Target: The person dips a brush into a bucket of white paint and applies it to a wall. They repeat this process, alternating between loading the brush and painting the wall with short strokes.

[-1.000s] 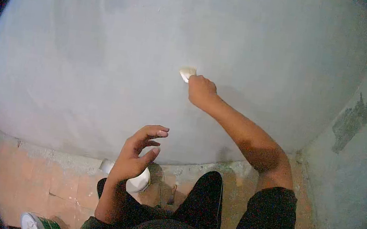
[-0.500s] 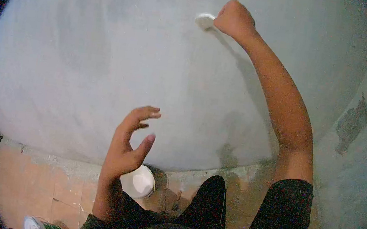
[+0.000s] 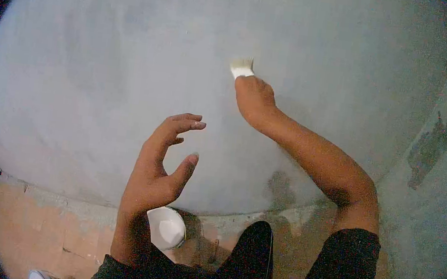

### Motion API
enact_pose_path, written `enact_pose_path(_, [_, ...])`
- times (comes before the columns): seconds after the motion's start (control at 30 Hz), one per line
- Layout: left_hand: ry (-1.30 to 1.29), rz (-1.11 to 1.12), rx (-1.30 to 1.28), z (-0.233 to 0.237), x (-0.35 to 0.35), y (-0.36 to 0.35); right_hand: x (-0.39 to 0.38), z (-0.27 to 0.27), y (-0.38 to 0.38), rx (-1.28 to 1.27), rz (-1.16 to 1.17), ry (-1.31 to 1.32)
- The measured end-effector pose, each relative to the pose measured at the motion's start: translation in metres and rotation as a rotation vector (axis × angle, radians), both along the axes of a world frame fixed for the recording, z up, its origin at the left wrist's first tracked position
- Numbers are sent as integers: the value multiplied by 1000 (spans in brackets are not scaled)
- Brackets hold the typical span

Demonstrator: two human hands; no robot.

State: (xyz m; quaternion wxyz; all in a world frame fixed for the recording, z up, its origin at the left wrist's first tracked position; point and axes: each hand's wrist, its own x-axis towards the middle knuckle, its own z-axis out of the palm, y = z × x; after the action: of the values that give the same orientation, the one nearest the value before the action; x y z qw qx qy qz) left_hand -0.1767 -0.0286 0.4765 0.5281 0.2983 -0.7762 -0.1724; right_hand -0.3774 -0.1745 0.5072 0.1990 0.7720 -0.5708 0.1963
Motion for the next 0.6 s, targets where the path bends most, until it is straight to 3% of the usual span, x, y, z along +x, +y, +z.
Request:
enact_pose_path(0.17, [1, -15, 12, 1, -4, 0, -19, -3, -19, 133, 26, 8])
enact_pose_path(0.23, [-13, -15, 13, 5, -2, 4, -22, 30, -23, 194, -28, 28])
enact_pose_path(0.33, [-27, -10, 3, 5, -4, 10, -45, 98, -61, -1, -55, -97])
enact_pose_path(0.37, [-20, -3, 0, 6, -4, 13, -47, 127, -54, -44, 51, -240])
enact_pose_path(0.43, [-20, -28, -9, 13, 0, 18, -39, 182, -59, -40, -55, -231])
enact_pose_path(0.6, [-33, -39, 23, 12, -5, 19, -14, 213, -28, -223, -204, -218])
